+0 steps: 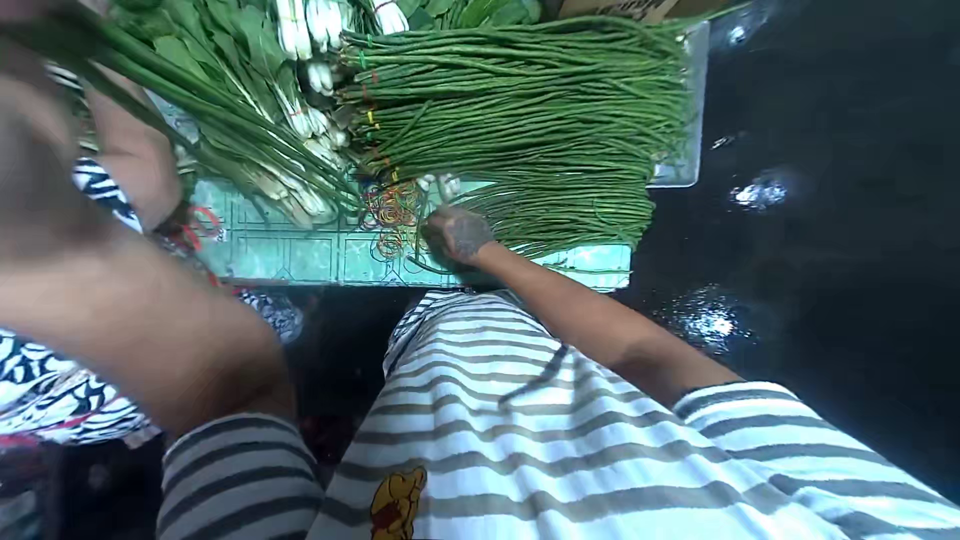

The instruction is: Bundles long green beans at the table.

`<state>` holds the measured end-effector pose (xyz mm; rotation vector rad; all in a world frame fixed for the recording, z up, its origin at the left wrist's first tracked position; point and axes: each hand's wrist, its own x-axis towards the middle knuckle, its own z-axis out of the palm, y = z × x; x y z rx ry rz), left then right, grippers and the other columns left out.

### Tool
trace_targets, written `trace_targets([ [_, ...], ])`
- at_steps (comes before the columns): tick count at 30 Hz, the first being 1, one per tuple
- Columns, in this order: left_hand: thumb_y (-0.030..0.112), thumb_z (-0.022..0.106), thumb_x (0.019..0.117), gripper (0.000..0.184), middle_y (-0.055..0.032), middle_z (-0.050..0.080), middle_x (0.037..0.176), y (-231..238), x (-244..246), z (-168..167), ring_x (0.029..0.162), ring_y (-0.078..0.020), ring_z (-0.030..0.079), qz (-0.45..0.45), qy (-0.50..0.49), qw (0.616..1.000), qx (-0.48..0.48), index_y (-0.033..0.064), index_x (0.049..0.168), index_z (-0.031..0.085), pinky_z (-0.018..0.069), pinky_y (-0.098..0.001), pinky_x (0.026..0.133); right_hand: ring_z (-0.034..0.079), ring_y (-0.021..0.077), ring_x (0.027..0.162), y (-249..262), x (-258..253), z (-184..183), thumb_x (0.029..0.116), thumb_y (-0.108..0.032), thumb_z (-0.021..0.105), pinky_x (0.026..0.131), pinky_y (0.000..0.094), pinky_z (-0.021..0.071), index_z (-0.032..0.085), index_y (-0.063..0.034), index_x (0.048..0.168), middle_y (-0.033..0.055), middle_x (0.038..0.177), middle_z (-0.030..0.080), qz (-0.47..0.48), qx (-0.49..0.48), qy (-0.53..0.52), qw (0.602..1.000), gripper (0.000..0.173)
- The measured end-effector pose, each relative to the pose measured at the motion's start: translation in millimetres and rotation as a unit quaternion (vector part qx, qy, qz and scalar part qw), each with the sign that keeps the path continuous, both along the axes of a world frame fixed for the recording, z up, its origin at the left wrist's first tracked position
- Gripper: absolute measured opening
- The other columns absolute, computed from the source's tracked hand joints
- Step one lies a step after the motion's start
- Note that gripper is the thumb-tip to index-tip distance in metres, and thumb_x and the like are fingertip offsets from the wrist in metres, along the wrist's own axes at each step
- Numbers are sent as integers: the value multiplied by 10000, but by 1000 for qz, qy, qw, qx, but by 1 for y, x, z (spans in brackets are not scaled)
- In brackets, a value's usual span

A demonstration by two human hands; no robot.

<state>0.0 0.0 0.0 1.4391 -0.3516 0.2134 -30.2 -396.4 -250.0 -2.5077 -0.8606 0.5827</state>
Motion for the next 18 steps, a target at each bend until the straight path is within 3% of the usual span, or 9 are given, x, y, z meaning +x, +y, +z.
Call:
trace_targets([
  [2, 152, 449, 1036, 207, 3, 669, 912, -49, 3, 25, 888, -130, 653, -36, -77, 992, 98, 100, 962, 635, 545, -310, 824, 673, 290, 1127, 5, -12, 0, 985, -217, 615, 922, 511, 580, 741, -158, 1161, 105, 1220, 684, -2, 30, -18, 999, 224],
  [3, 165, 448, 1002, 218, 74, 614, 756, -89, -5, 36, 717, -66, 613, 16, -78, 993, 91, 172, 837, 590, 523, -239, 685, 681, 293, 1097, 10, -20, 6, 972, -201, 630, 901, 511, 585, 751, -142, 1122, 112, 1179, 693, 8, 54, -26, 998, 202],
  [5, 222, 463, 1038, 245, 105, 559, 703, -123, -8, 41, 617, -40, 555, 27, -77, 993, 81, 213, 808, 546, 494, -215, 590, 690, 311, 1085, 28, -28, 20, 960, -157, 623, 874, 531, 588, 759, -120, 1075, 117, 1162, 710, 56, 58, -37, 996, 182],
  [7, 248, 483, 1060, 242, 102, 557, 705, -129, -4, 28, 591, -38, 531, 12, -74, 995, 64, 215, 832, 558, 481, -218, 548, 662, 341, 1139, 46, -33, 20, 950, -137, 613, 900, 558, 564, 754, -86, 1078, 134, 1205, 700, 61, -16, -9, 998, 198],
  [9, 225, 483, 1051, 253, 96, 529, 675, -128, 5, 12, 570, -43, 504, 3, -81, 996, 44, 209, 805, 538, 452, -224, 524, 628, 356, 1205, 58, -34, 8, 943, -211, 644, 949, 567, 533, 737, -59, 1107, 158, 1258, 677, 38, -77, 18, 996, 242],
  [14, 163, 420, 1068, 254, 79, 506, 699, -121, 3, -13, 596, -39, 476, -26, -65, 997, -25, 170, 842, 536, 421, -218, 536, 645, 384, 1142, 73, -58, 1, 926, -157, 614, 858, 576, 538, 730, -22, 1060, 189, 1172, 687, 39, -103, -53, 993, 222],
  [18, 238, 376, 1101, 260, 85, 503, 738, -115, 2, -29, 622, -33, 468, -37, -59, 996, -46, 145, 959, 573, 421, -220, 553, 664, 386, 1099, 80, -60, -8, 942, -80, 581, 814, 558, 562, 720, -14, 1074, 195, 1152, 686, 45, -98, -83, 991, 203],
])
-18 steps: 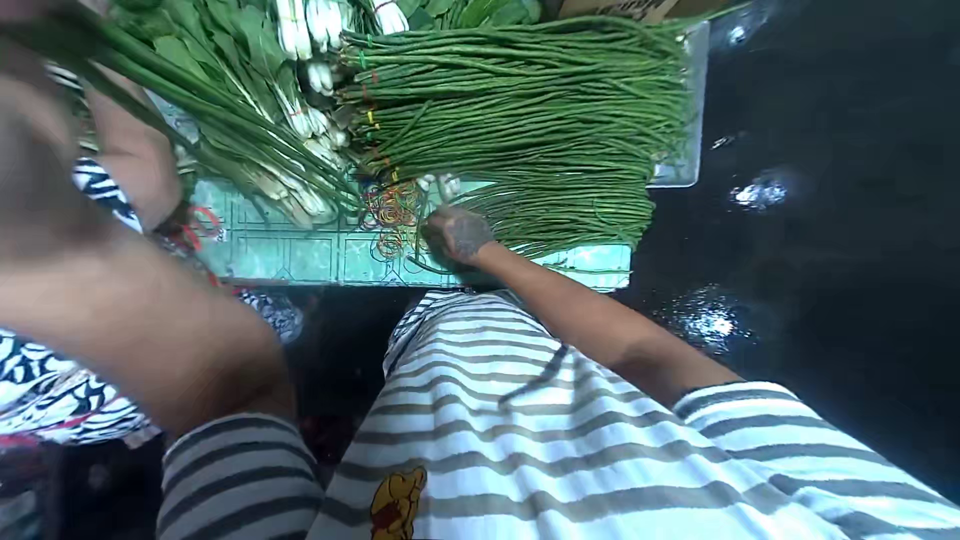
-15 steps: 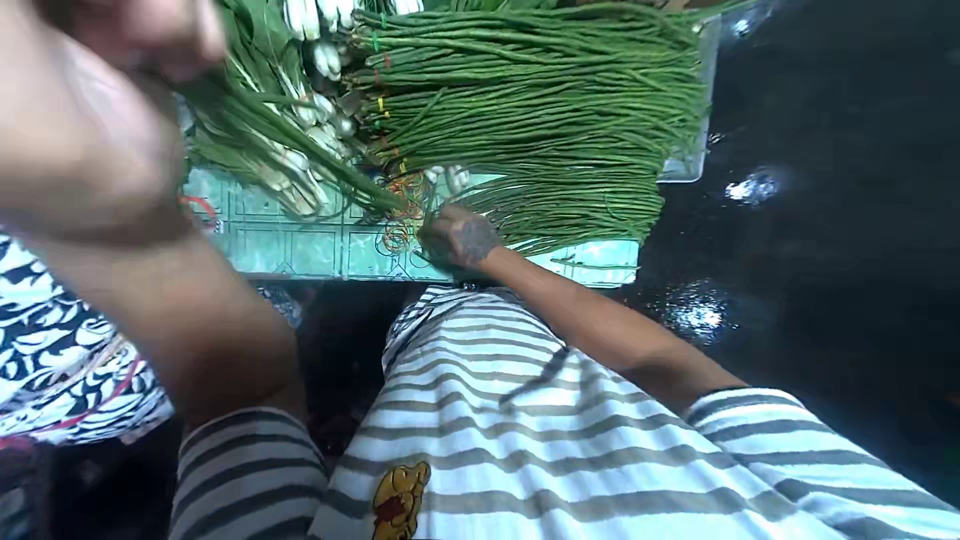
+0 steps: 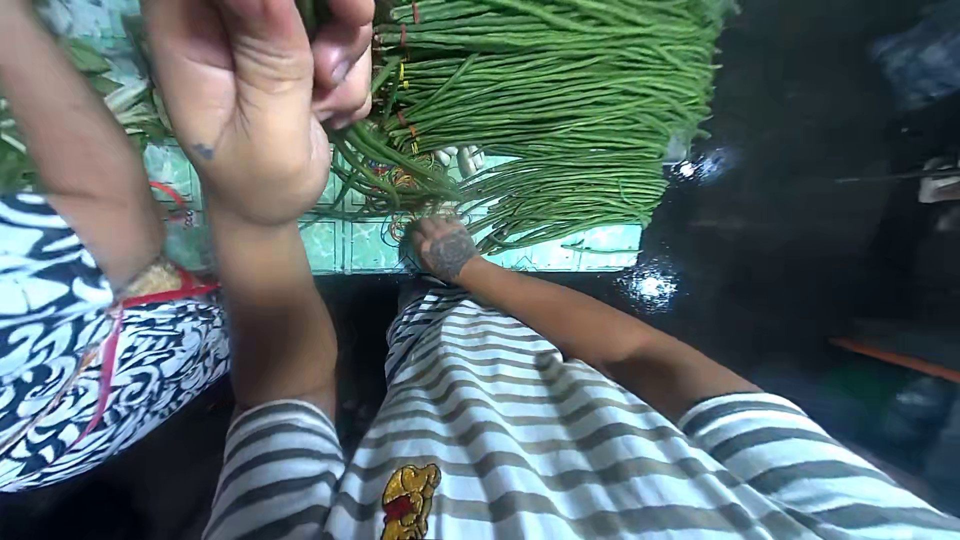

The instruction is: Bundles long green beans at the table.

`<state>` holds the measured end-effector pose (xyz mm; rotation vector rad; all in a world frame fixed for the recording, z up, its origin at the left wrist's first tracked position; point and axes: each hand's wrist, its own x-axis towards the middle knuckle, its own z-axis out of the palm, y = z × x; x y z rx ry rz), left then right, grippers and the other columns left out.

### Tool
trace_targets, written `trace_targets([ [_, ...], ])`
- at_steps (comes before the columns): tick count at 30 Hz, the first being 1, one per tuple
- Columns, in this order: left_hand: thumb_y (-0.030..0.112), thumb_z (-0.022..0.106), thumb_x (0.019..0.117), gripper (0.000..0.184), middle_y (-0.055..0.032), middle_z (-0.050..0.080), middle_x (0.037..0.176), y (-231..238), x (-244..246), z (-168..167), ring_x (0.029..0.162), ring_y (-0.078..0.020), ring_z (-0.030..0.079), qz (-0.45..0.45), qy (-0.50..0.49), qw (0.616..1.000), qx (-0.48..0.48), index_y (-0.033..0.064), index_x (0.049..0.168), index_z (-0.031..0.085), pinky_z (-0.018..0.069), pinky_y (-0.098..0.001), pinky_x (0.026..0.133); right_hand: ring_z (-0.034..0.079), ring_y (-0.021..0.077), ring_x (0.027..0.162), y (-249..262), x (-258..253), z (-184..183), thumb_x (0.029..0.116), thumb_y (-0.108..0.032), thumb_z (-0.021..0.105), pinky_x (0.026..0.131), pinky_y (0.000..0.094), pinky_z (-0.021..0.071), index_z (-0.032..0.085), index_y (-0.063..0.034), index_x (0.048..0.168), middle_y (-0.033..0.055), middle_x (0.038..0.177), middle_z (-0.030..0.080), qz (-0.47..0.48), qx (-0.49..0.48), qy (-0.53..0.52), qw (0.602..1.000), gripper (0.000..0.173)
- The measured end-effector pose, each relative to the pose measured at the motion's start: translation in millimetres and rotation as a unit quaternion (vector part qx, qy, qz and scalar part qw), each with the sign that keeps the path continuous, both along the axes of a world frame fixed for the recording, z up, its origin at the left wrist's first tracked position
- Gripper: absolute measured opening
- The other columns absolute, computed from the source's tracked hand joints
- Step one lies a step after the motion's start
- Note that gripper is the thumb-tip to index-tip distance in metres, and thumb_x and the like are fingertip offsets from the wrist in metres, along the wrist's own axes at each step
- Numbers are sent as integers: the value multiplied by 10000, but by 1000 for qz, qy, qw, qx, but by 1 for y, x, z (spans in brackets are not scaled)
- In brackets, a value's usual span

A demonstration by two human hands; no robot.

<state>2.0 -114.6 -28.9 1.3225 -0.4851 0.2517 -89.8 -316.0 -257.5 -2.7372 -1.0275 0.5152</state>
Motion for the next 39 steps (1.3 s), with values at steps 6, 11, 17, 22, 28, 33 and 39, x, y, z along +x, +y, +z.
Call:
trace_targets([
  [6, 356, 388, 1107, 301, 80, 521, 761, -7, -4, -8, 606, -44, 457, -12, -7, 1000, -27, 148, 989, 570, 416, -235, 534, 676, 407, 1091, 4, 11, -12, 962, -150, 562, 867, 584, 553, 694, 10, 1086, 210, 1153, 694, 30, 31, -38, 998, 242],
  [11, 408, 407, 1098, 304, 77, 515, 796, -1, -13, -3, 609, -43, 454, -10, 0, 1000, -5, 154, 1039, 563, 412, -228, 523, 711, 372, 978, -16, 34, 29, 977, -231, 560, 859, 590, 568, 686, 21, 1128, 212, 1020, 720, -170, 168, 132, 962, 320],
  [17, 463, 375, 1099, 372, 86, 492, 754, -17, -12, -10, 582, -43, 441, 100, -1, 992, 79, 143, 1094, 564, 410, -237, 512, 627, 132, 749, -95, 57, 73, 898, -119, 636, 664, 336, 561, 580, -95, 1034, 42, 877, 638, -184, 482, 344, 785, 149],
  [22, 370, 363, 1115, 349, 83, 520, 770, -47, -9, -21, 582, -22, 447, 164, 49, 972, 162, 111, 1106, 596, 416, -217, 523, 676, 182, 943, -180, 89, 115, 919, -125, 549, 910, 435, 564, 619, -205, 1092, 3, 953, 688, -214, 609, 330, 689, 203],
  [28, 347, 355, 1120, 341, 87, 470, 723, -115, -9, -16, 566, -20, 415, 98, 60, 972, 203, 118, 1083, 605, 381, -205, 509, 706, 202, 653, -251, 114, 171, 922, 41, 591, 614, 386, 638, 486, -198, 1076, 59, 1060, 735, -207, 717, 228, 626, 303],
  [33, 308, 348, 1119, 355, 45, 531, 765, -177, -9, -7, 590, -40, 462, 24, 72, 954, 291, 75, 1127, 616, 419, -214, 533, 721, 322, 1070, -270, 138, 205, 734, -252, 892, 918, 475, 627, 452, -108, 1119, 124, 1135, 706, -111, 660, 66, 740, 602],
  [39, 257, 379, 1114, 307, -35, 598, 778, -239, -12, 5, 634, -118, 569, -26, 72, 898, 433, 71, 1045, 613, 508, -307, 581, 688, 196, 1065, -251, 133, 271, 630, -446, 890, 920, 490, 575, 528, -80, 1233, 37, 1116, 708, 34, 383, -91, 919, 793],
])
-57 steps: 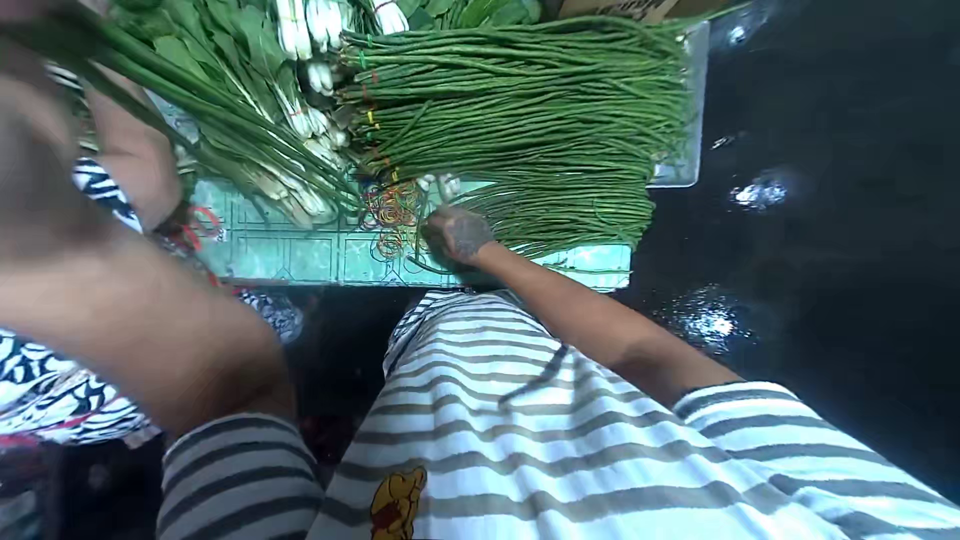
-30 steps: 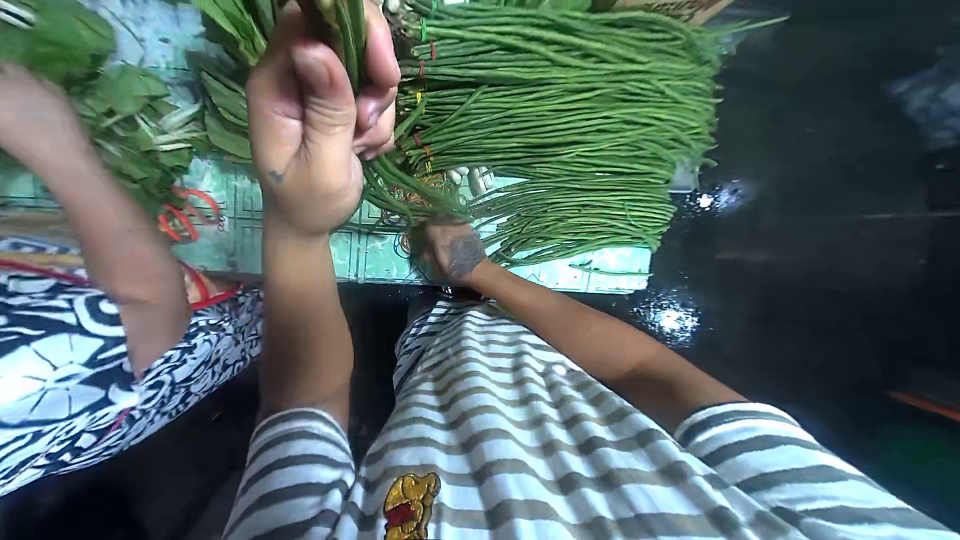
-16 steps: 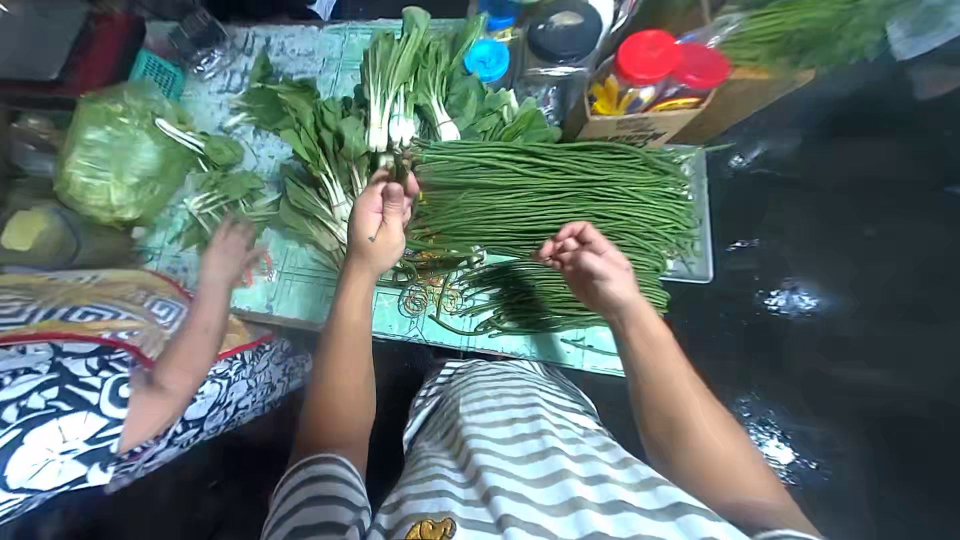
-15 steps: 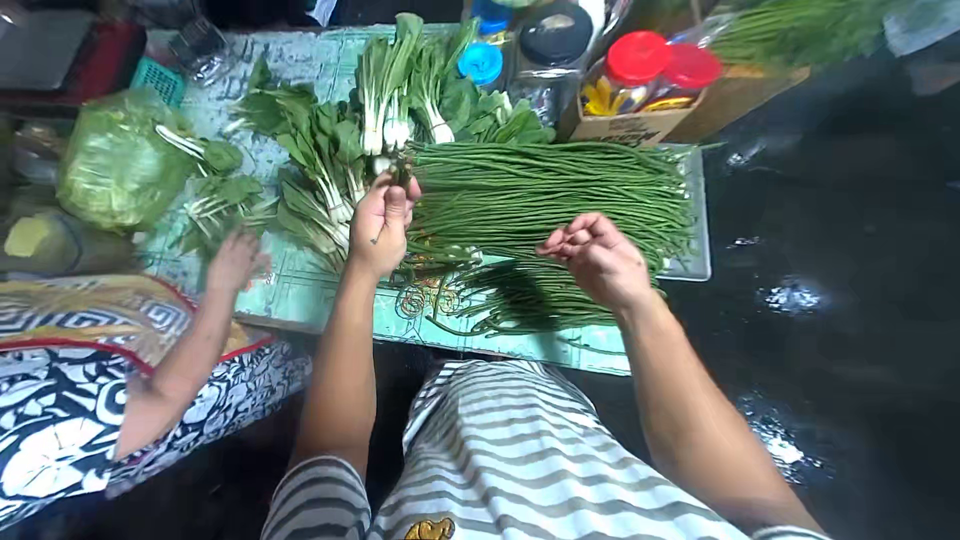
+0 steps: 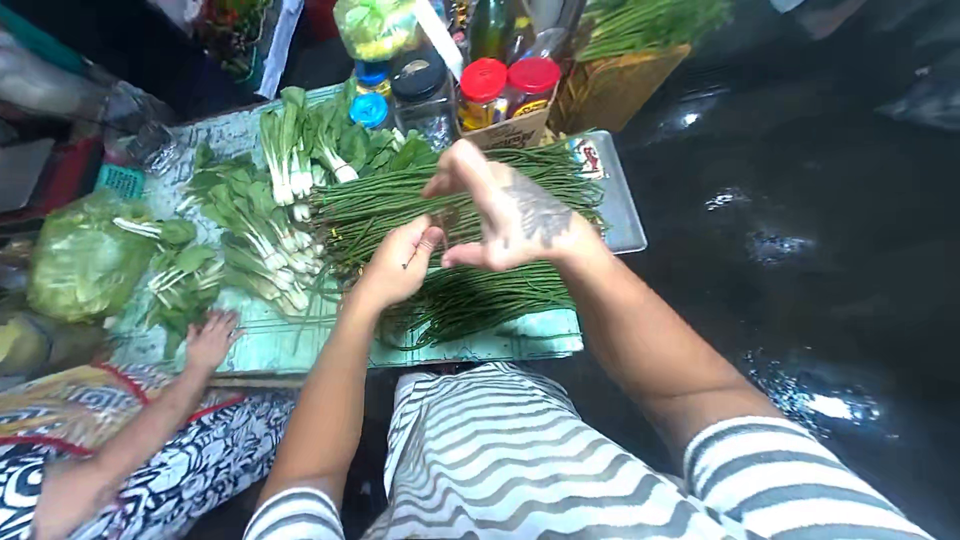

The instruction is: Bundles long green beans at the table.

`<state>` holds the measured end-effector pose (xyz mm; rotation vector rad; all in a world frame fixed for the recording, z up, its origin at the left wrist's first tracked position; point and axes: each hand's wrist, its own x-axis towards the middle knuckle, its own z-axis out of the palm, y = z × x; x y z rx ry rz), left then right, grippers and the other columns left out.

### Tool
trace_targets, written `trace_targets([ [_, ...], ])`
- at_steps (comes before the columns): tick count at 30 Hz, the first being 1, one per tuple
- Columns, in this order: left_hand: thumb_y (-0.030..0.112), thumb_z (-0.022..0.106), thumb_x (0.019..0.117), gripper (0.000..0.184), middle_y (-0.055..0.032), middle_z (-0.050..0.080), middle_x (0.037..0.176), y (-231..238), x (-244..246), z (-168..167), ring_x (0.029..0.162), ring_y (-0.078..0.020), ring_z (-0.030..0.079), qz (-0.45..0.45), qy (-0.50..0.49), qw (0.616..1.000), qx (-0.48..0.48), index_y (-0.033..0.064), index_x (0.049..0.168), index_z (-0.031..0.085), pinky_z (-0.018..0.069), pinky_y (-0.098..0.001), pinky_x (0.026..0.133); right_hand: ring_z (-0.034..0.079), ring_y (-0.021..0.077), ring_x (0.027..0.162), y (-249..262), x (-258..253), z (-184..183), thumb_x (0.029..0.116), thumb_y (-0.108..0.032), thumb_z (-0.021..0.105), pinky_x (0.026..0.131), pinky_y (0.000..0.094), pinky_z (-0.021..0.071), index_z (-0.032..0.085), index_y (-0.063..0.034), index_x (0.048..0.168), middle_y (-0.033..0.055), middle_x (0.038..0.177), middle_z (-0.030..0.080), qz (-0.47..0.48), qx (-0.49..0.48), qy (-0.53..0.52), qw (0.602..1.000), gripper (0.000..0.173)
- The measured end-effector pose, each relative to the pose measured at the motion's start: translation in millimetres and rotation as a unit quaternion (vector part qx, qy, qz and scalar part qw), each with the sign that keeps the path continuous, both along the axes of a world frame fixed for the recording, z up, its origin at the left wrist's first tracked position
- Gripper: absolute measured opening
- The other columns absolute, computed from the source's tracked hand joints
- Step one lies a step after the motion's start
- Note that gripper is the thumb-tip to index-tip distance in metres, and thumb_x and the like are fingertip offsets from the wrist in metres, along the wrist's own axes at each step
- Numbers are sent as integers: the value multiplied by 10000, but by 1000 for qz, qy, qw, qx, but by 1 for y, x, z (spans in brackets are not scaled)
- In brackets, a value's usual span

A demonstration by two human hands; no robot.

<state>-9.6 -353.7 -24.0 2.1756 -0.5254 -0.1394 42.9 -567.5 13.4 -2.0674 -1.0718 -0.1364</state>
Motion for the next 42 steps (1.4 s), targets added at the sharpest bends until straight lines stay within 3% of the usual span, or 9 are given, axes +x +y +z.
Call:
trace_targets([
  [7, 288, 340, 1119, 347, -8, 524, 755, -14, 1, -9, 557, -80, 452, -68, 119, 965, -224, 93, 1251, 596, 405, -217, 489, 733, 160, 816, -19, -24, -63, 767, -160, 862, 755, 375, 659, 509, -71, 1102, 33, 925, 709, -9, 204, 113, 972, 494],
  [11, 333, 353, 1116, 337, 15, 522, 777, -22, -5, -31, 613, -74, 500, -37, 186, 917, -350, 103, 1161, 595, 478, -238, 568, 728, 217, 974, -24, -42, -107, 916, -334, 773, 1042, 547, 542, 720, -108, 868, 23, 910, 744, 102, 393, 157, 900, 238],
  [19, 358, 474, 1083, 264, -10, 563, 883, -47, -30, -56, 744, -124, 567, 64, 180, 818, -542, 130, 1163, 583, 527, -310, 720, 665, 239, 1088, 30, -67, -146, 1017, -430, 606, 869, 393, 579, 704, -202, 1298, 116, 1368, 633, 194, 659, 389, 614, 375],
  [23, 265, 448, 1095, 281, -12, 625, 918, -28, -24, -49, 757, -84, 587, 60, 26, 961, -269, 81, 1186, 640, 530, -264, 701, 605, 219, 1239, 18, -46, -116, 935, -535, 684, 1003, 389, 537, 583, -96, 1414, 121, 1461, 569, 180, 548, 364, 731, 658],
  [27, 220, 526, 1056, 258, -39, 689, 1034, -14, -22, -26, 953, -101, 672, 38, -132, 990, 21, 61, 1001, 723, 594, -317, 835, 629, 175, 1077, -3, -28, -79, 856, -480, 782, 952, 365, 508, 755, -53, 1127, 57, 1141, 742, 98, 348, 183, 914, 506],
  [30, 221, 517, 1053, 243, 0, 678, 976, -15, -26, -18, 865, -81, 657, 70, -80, 994, 27, 91, 1093, 718, 583, -298, 767, 569, 162, 1088, -5, -34, -82, 810, -370, 834, 949, 377, 434, 828, -179, 851, -13, 1076, 739, 47, 280, 65, 957, 196],
  [34, 158, 455, 1085, 224, -23, 582, 772, -26, -34, -33, 622, -87, 544, 115, 202, 916, -326, 45, 1125, 644, 508, -248, 608, 528, 187, 1249, 11, -53, -115, 863, -302, 820, 1020, 359, 495, 802, -184, 842, 75, 1341, 566, 109, 409, 166, 891, 121],
  [38, 198, 517, 1065, 199, -41, 638, 923, -27, -43, -51, 807, -122, 635, 100, 268, 800, -527, 71, 1159, 639, 567, -310, 796, 578, 222, 1265, 25, -67, -148, 903, -324, 788, 955, 391, 564, 805, -256, 979, 33, 1656, 322, 179, 530, 319, 765, 104],
  [42, 227, 661, 1001, 187, -23, 676, 1059, -25, -45, -61, 951, -130, 653, 18, 226, 789, -572, 139, 1164, 682, 552, -345, 902, 610, 166, 1198, 31, -75, -154, 967, -327, 700, 972, 333, 533, 652, -139, 1379, 97, 1574, 450, 225, 586, 422, 654, 456],
])
